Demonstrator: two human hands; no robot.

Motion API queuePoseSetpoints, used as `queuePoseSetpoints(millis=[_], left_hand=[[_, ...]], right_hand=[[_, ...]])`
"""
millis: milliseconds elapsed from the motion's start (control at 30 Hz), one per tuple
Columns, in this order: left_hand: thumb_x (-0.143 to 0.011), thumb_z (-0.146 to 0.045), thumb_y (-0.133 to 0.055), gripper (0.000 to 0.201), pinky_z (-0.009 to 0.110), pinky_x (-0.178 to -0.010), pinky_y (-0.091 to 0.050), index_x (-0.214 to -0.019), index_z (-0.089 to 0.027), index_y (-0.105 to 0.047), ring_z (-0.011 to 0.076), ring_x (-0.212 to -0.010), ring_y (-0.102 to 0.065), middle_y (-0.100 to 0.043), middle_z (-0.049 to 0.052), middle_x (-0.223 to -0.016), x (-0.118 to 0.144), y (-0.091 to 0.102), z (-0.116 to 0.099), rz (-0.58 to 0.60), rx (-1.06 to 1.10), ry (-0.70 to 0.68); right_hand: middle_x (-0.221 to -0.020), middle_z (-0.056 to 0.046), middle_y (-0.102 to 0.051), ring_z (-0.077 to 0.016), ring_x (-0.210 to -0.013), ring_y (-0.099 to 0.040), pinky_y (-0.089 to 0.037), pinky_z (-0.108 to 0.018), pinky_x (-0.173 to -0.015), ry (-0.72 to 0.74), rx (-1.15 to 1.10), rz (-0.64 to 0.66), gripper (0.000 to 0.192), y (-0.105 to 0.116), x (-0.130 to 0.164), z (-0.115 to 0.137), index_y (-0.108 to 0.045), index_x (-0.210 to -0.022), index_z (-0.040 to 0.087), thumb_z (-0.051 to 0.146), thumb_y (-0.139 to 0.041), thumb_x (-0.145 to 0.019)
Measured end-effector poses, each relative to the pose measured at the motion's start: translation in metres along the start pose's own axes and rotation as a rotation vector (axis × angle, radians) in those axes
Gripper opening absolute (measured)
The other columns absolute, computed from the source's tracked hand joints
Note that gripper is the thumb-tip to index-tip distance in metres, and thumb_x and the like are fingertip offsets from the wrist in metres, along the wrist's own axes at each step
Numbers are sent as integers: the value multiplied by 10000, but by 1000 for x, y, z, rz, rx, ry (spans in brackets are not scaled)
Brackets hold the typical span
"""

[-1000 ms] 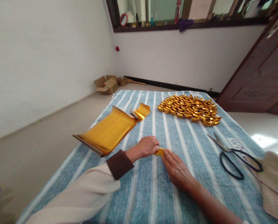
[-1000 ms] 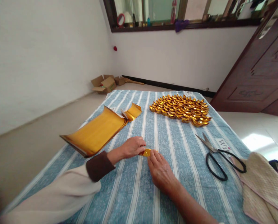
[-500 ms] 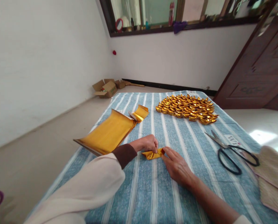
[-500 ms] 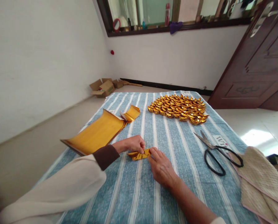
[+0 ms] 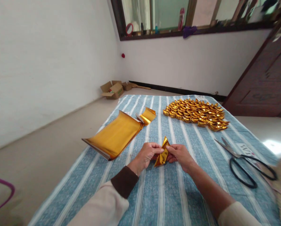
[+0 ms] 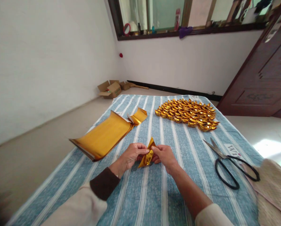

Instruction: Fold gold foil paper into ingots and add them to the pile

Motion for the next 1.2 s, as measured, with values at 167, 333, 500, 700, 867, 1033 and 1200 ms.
queuePoseSetpoints(millis=[167, 333, 500, 700, 867, 1033, 1200], left_hand=[[-527, -274, -843, 323, 264, -602, -486, -750, -108, -679, 143, -610, -631, -685, 45, -693, -4, -2, 9, 85, 101, 76], [-636, -353, -794, 305, 258, -588, -507, -763, -96, -689, 142, -611, -642, -697, 68, -723, -10, -2, 13, 158, 179, 127], [-700, -375, -750, 292, 251, -559, -514, -758, -101, -670, 146, -590, -646, -685, 60, -688, -9, -2, 11, 166, 244, 150], [-700, -371, -764, 300, 237, -565, -504, -788, -93, -692, 148, -618, -657, -714, 89, -736, -10, -4, 12, 188, 181, 111], [-604, -226, -801, 232, 219, -545, -483, -779, -103, -711, 134, -597, -651, -715, 61, -721, -12, -3, 15, 118, 84, 91], [-584, -214, -787, 234, 241, -564, -502, -776, -103, -711, 148, -595, -662, -721, 64, -722, -10, -4, 15, 88, 83, 86], [-579, -195, -783, 219, 235, -547, -499, -764, -99, -715, 135, -562, -647, -712, 56, -693, -9, -5, 14, 81, 80, 89]], right_hand=[[-551, -21, -671, -103, -453, -604, -459, -185, -430, -32, -123, 13, 357, -1, -10, -5, -652, -660, 140, 475, -776, -647], [-587, -47, -699, -104, -442, -610, -462, -177, -412, -61, -140, -3, 278, 1, -10, -7, -660, -683, 133, 398, -738, -707], [-560, -45, -689, -105, -428, -610, -461, -171, -405, -101, -138, -24, 227, -1, -9, -6, -645, -667, 136, 332, -684, -774], [-567, -51, -692, -93, -416, -601, -446, -154, -393, -118, -125, -19, 204, -2, -9, -5, -663, -685, 120, 260, -623, -828], [-551, -41, -679, -89, -405, -590, -452, -154, -391, -100, -124, -11, 220, -1, -10, -4, -654, -669, 122, 263, -630, -836], [-562, -45, -682, -102, -428, -609, -479, -169, -408, -95, -160, 4, 271, 3, -11, -6, -659, -698, 127, 359, -654, -837], [-587, -46, -691, -107, -455, -622, -497, -173, -419, -66, -205, 38, 279, 6, -13, -9, -661, -729, 133, 399, -694, -804]])
Point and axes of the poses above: each hand's wrist, its own x-axis away from the middle knuckle, its own y-axis out of the back of the hand, z = x × y, the point moved 6 cm from there along -x, towards the middle knuckle
